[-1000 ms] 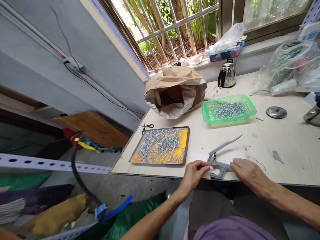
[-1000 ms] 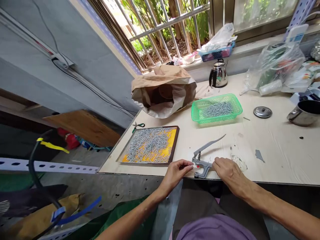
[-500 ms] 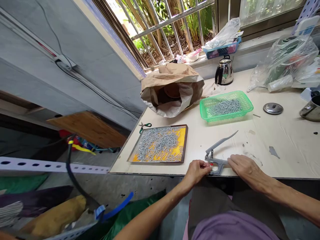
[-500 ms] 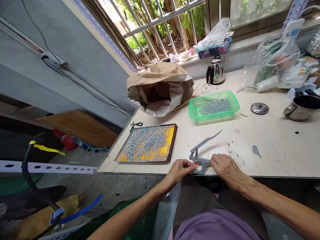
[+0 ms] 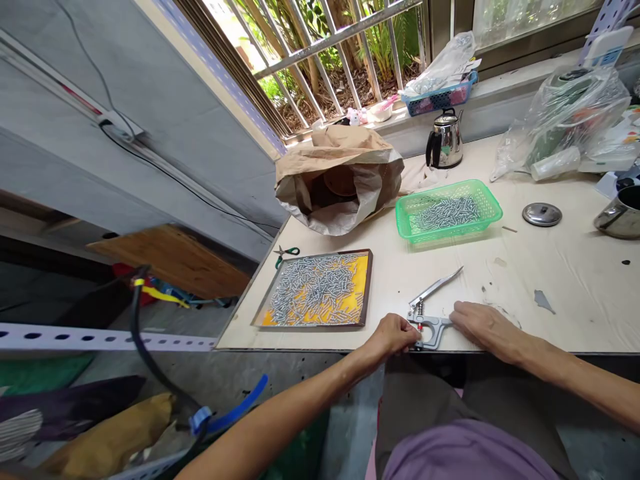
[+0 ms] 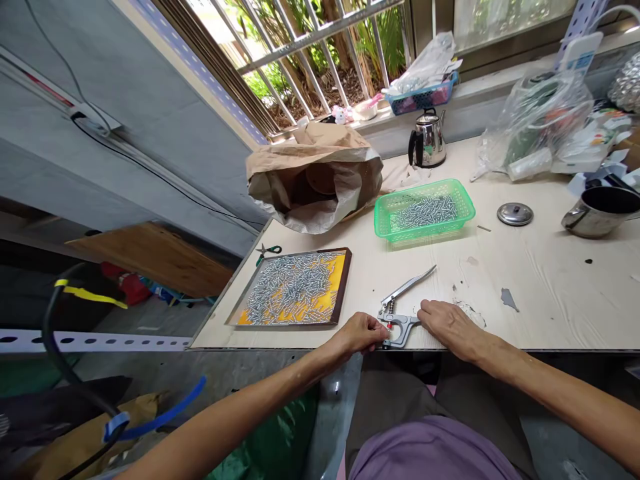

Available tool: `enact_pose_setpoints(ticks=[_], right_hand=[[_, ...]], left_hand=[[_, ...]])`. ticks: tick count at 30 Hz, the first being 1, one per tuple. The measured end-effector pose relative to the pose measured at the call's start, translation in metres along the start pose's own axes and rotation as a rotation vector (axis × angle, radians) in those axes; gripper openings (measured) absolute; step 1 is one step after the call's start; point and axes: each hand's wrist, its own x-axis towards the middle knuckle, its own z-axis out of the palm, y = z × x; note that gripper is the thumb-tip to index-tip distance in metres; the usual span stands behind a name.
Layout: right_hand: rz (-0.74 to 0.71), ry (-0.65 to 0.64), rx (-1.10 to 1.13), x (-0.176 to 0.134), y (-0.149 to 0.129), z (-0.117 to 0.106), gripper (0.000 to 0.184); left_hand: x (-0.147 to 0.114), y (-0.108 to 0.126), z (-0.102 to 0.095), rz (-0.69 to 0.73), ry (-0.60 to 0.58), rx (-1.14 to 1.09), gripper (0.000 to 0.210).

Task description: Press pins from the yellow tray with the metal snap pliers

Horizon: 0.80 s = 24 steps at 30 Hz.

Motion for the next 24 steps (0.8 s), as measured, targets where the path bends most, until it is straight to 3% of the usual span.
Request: enact_pose_setpoints(ticks=[3, 4, 8, 10, 13, 21, 24], right_hand=[[0.008, -0.060, 0.022, 0.003, 0.011, -0.003, 0.013], [0.011, -0.057, 0.017, 0.004, 0.016, -0.004, 0.019], [0.041, -0.037, -0.045, 0.012, 0.036, -0.006, 0.078], [0.048, -0.087, -0.061, 0.017, 0.041, -0.007, 0.089], [0.054, -0.128, -0.062, 0.022, 0.040, -0.011, 0.087], [0.055, -0.082, -0.080, 0.018, 0.026, -0.020, 0.071], [0.064, -0.068, -0.085, 0.015, 0.022, -0.020, 0.069]], left_hand=[[0.000, 0.001, 0.000, -0.007, 0.006, 0.003, 0.022], [0.000, 0.001, 0.000, -0.009, 0.010, 0.003, 0.022], [-0.003, 0.005, 0.000, -0.025, 0.002, 0.002, 0.025], [-0.005, 0.006, 0.000, -0.031, 0.006, 0.005, 0.026], [-0.005, 0.006, 0.001, -0.033, 0.010, 0.006, 0.027], [-0.007, 0.004, 0.000, -0.033, 0.006, 0.112, 0.028], [-0.012, 0.000, 0.006, 0.151, 0.213, 0.329, 0.023]])
